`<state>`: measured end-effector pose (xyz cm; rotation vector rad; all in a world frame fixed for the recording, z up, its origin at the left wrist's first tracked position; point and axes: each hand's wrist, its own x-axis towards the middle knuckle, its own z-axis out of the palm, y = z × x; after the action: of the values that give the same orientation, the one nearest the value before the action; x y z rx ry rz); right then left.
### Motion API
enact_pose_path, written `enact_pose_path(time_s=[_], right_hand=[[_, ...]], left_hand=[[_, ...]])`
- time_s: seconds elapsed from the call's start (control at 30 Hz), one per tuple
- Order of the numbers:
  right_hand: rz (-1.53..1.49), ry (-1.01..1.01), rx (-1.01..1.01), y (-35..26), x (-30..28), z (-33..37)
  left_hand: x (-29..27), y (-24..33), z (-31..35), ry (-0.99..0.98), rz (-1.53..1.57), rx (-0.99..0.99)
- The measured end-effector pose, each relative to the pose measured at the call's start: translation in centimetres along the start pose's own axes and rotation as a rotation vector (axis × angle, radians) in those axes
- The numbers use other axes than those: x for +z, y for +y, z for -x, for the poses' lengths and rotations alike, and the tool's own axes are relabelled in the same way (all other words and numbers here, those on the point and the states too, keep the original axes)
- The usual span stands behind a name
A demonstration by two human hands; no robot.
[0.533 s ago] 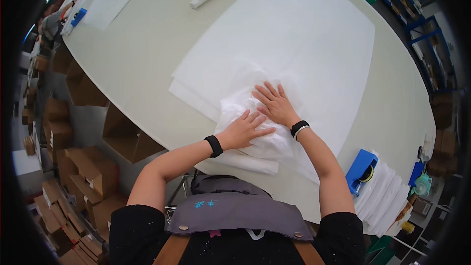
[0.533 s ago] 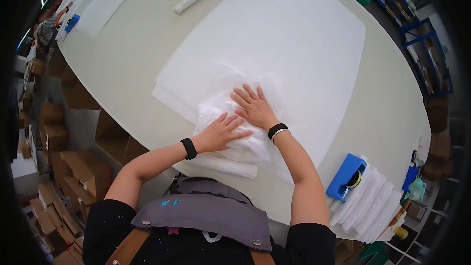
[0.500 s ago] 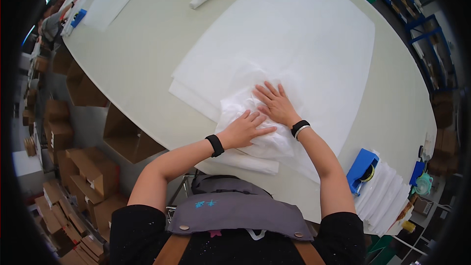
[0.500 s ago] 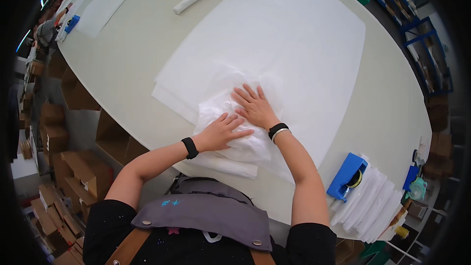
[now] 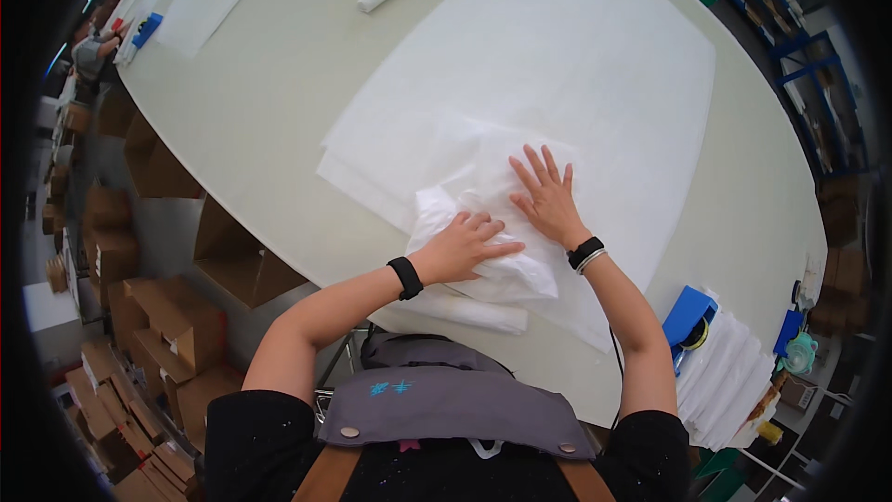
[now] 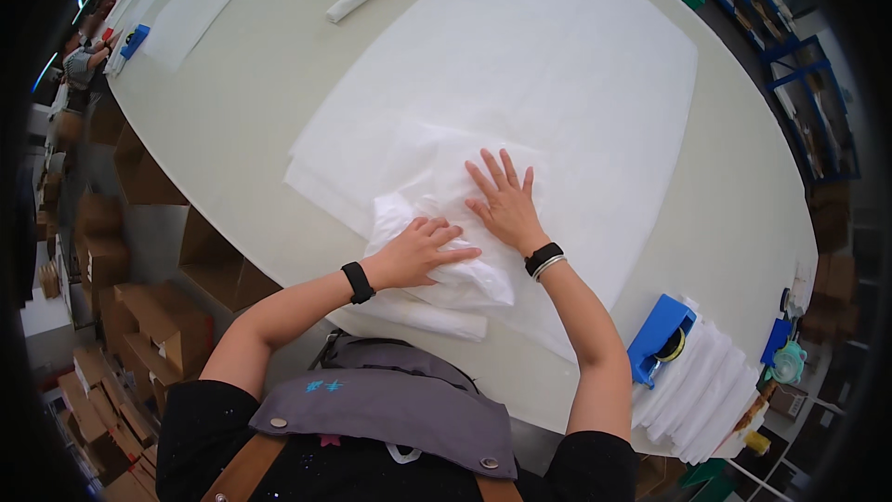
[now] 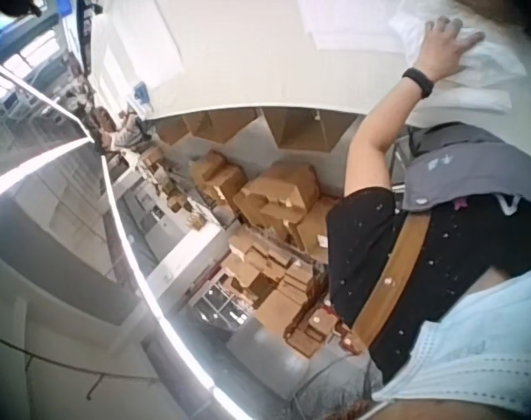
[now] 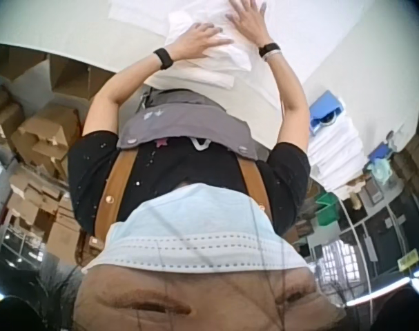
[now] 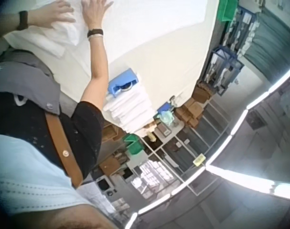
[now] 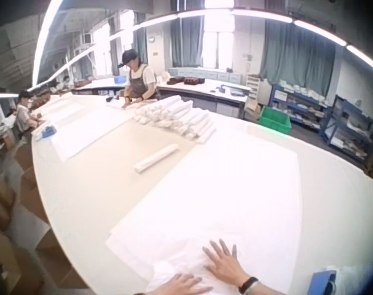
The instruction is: The person repeatedly rolls white fabric or paper sheets into tight cylindrical bundles on a long table. They smooth the material, roll it tightly, and place the finished rolls into a cardboard box. The process is repeated multiple times with new sheets.
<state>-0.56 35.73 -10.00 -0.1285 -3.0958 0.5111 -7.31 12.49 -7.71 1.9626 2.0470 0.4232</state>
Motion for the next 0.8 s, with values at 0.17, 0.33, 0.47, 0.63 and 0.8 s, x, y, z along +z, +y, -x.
enact_pose_path(time_s=[0.17,0.33,0.47,0.63,0.8], right_hand=[[-0.22,-0.34,-0.057,-4.9,1.1,2.2],[-0.226,-0.312,-0.035,-4.8,1.5,2.2],[-0.158,-0.251,-0.052,-4.5,2.4,2.6],[-0.173,-0.255,-0.078,-5.1,1.7,2.4],[-0.254,-0.201,-0.041,-4.9,1.6,2.8]], left_hand=[[0.7,-0.3,0.1,-0.132,0.03,-0.05],[-1.8,-0.6,0.1,-0.167,0.248,-0.051],[-4.9,-6.8,-1.8,0.339,0.534,-0.168],[-6.6,-16.3,-6.6,0.244,0.256,-0.336],[-9.9,-16.9,-9.3,-0.347,0.123,-0.389]])
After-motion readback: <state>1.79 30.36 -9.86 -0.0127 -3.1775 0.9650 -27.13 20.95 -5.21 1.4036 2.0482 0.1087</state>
